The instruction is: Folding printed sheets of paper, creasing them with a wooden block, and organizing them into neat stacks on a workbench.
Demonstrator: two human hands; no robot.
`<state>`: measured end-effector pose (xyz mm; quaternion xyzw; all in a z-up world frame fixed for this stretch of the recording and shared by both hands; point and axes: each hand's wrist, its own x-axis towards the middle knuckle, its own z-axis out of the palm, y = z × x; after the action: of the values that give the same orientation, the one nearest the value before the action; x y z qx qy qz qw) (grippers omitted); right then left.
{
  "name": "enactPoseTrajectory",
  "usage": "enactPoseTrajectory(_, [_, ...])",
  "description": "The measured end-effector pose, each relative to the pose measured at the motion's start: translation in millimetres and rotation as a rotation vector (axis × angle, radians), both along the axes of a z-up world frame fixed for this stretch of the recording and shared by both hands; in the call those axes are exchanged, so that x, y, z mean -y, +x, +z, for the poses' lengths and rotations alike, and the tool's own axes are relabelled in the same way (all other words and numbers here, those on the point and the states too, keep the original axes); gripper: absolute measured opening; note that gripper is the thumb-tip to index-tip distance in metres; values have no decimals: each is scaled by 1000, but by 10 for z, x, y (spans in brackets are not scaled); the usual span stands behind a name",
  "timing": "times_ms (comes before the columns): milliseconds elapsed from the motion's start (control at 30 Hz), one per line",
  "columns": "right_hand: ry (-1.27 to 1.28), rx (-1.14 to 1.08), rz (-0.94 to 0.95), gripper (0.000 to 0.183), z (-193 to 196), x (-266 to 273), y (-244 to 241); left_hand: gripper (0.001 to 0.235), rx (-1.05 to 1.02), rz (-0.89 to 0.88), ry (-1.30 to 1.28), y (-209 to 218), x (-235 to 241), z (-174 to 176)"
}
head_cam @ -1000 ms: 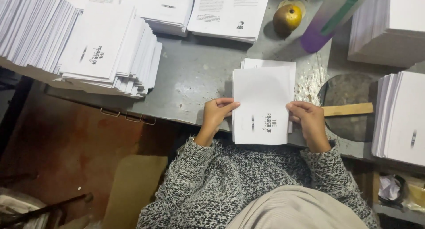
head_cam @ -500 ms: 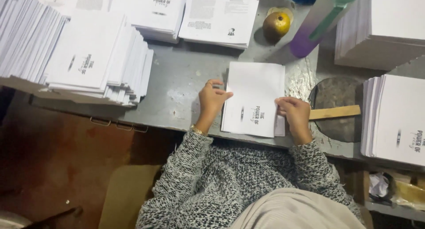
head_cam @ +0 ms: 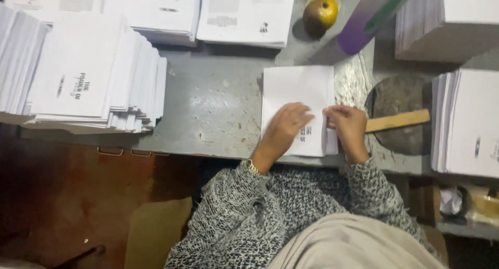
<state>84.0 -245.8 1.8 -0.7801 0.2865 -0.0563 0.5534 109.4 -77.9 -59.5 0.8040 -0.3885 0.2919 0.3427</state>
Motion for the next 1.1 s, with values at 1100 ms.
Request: enactPoseTrajectory(1100, [-943,114,806,69,590,1095,-317,45,-932,-235,155,5,-120,844])
